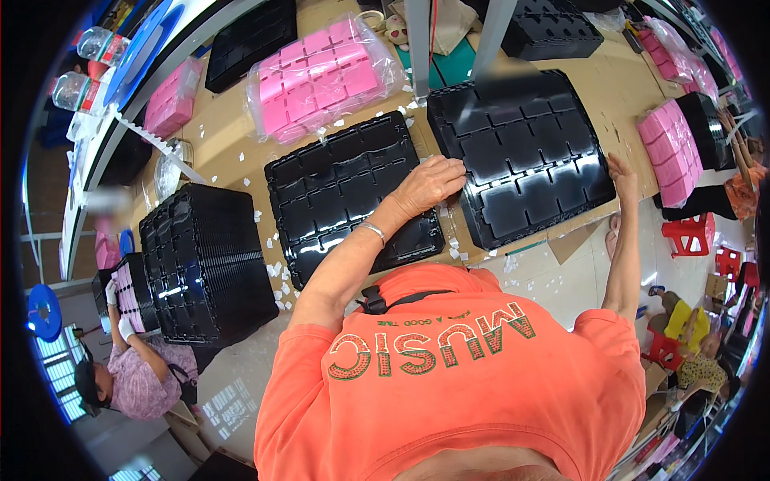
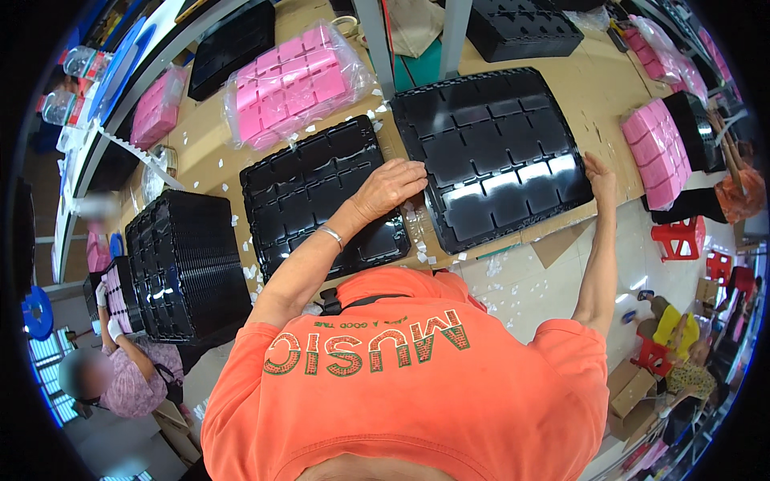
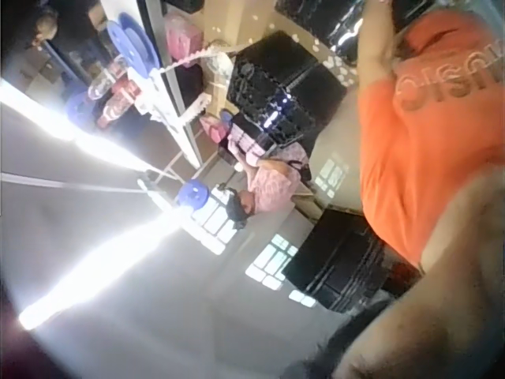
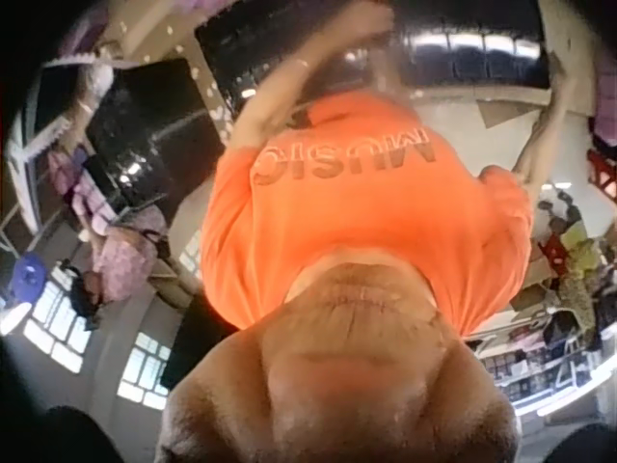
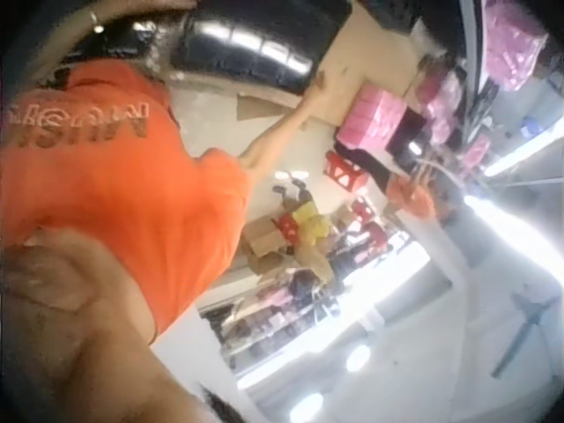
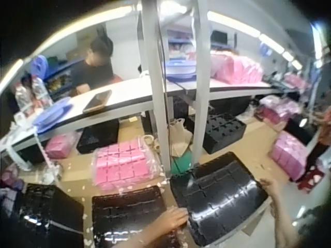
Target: Attaching white plastic components to black plastic trays in a manufacturing setting.
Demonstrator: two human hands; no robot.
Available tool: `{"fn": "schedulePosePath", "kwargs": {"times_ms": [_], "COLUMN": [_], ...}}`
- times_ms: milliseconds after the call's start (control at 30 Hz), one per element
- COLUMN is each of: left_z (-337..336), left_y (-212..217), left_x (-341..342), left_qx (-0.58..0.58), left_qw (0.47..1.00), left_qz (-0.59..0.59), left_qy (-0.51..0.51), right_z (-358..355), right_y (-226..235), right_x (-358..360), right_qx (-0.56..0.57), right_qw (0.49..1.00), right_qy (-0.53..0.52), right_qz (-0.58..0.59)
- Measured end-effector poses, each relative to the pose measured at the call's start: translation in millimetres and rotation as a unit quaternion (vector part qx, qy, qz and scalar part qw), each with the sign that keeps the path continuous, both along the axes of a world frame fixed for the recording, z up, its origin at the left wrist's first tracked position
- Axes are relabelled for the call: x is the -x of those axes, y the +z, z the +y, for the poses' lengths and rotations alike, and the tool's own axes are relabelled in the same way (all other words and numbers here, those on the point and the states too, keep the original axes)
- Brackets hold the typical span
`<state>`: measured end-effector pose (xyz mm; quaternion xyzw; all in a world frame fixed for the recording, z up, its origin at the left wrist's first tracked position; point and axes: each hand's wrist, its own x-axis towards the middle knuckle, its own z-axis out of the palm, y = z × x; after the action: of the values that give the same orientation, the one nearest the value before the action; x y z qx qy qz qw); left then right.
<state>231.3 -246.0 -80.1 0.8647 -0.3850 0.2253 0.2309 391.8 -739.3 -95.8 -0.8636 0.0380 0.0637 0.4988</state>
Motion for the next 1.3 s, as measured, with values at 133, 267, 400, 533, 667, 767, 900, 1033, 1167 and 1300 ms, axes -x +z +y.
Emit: {"fn": "schedulePosePath", "kwargs": {"times_ms": [133, 267, 400, 533, 667, 767, 900, 1033, 1167, 1300], "left_z": [-1.6, 4.0, 27.5, 155.2, 311.5, 396.6, 431.1, 377.0, 309.4, 300.6], "left_y": [-5.8, -0.2, 42.9, 80.6, 101.3, 88.8, 42.1, 42.3, 78.9, 106.2], "left_x": [8.5, 17.7, 26.7, 70.4, 99.7, 91.6, 69.4, 84.4, 107.0, 140.8], "left_qx": [0.003, -0.033, 0.090, 0.247, 0.258, 0.315, 0.350, 0.489, 0.586, 0.594], "left_qw": [0.999, 0.998, 0.976, 0.802, 0.653, 0.694, 0.688, 0.673, 0.674, 0.679], "left_qz": [0.004, 0.002, -0.083, -0.168, -0.203, -0.044, 0.029, 0.059, 0.050, 0.077], "left_qy": [0.043, 0.052, 0.180, 0.518, 0.682, 0.646, 0.635, 0.551, 0.448, 0.426], "right_z": [-2.9, 8.1, -30.0, 88.0, 218.9, 340.8, 474.4, 574.6, 663.6, 747.8], "right_y": [-12.4, -18.4, -57.1, -2.7, 42.7, 89.9, 130.8, 211.8, 288.8, 305.5], "right_x": [0.5, -9.5, -21.5, 6.0, 36.3, 79.3, 128.8, 170.8, 161.9, 131.5], "right_qx": [0.068, 0.271, 0.202, 0.228, 0.174, 0.108, 0.000, -0.049, -0.014, 0.070], "right_qw": [0.997, 0.944, 0.954, 0.942, 0.919, 0.906, 0.853, 0.748, 0.606, 0.534], "right_qy": [0.009, 0.034, -0.028, -0.010, 0.094, 0.182, 0.298, 0.321, 0.282, 0.316], "right_qz": [-0.044, -0.184, -0.222, -0.247, -0.341, -0.367, -0.429, -0.580, -0.743, -0.781]}}
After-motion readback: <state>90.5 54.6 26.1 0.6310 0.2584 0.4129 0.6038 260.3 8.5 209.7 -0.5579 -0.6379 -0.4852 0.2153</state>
